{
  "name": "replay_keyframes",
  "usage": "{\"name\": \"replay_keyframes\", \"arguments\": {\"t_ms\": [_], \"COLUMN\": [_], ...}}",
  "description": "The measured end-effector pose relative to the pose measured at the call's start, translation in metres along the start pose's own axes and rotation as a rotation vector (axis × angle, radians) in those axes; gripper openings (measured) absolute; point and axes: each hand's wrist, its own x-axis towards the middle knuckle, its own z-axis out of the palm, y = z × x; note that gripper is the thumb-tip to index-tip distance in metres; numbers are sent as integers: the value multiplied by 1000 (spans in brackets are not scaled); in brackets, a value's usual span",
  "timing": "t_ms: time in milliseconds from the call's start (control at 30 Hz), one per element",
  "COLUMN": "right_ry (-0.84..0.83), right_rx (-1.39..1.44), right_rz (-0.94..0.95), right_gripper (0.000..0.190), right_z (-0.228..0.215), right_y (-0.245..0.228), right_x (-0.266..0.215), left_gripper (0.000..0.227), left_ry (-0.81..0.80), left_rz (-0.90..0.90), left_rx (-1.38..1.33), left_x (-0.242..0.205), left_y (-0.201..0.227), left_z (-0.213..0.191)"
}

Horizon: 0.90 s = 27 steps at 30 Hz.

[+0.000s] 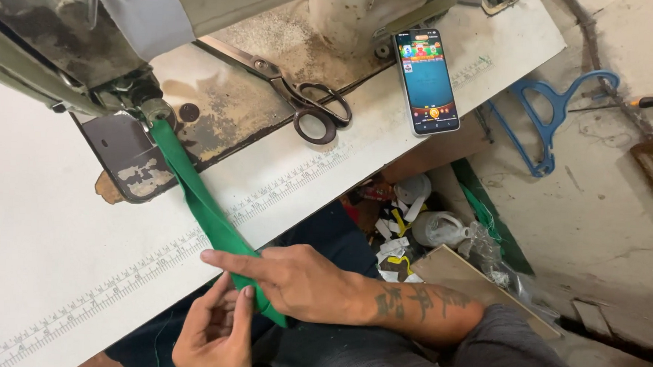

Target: Sewing a long green fabric strip using an industrial sewing machine, folding the edges as it is fed through.

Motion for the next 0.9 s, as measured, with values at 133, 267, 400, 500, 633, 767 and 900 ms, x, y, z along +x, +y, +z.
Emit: {"name": "replay_keyframes", "arguments": {"t_ms": [133, 267, 400, 500, 633, 767, 900], "right_ry": [-125, -129, -107, -83, -66, -51, -50], "right_rx": [-322, -410, -389, -361, -257, -237, -227], "right_rz": [44, 51, 34, 27, 52, 67, 36], "right_gripper": [75, 76, 75, 70, 69, 66, 68], "right_z": [7, 10, 13, 16, 17, 15, 12], "right_y": [9, 12, 16, 21, 24, 21, 17], "right_x": [-4, -6, -6, -7, -7, -2, -1], "left_gripper": [29, 19, 17, 20, 12, 25, 30], "left_ry": [-23, 15, 53, 33, -98, -333, -425], "left_rz": [281, 488, 590, 613, 744, 1205, 1287], "left_rx": [251, 375, 377, 404, 527, 662, 757], "left_x": [-4, -2, 2, 7, 33, 92, 118], "left_y": [4, 3, -5, -9, 6, 28, 26], "left_z": [-6, -3, -3, -6, -24, -45, -45]}}
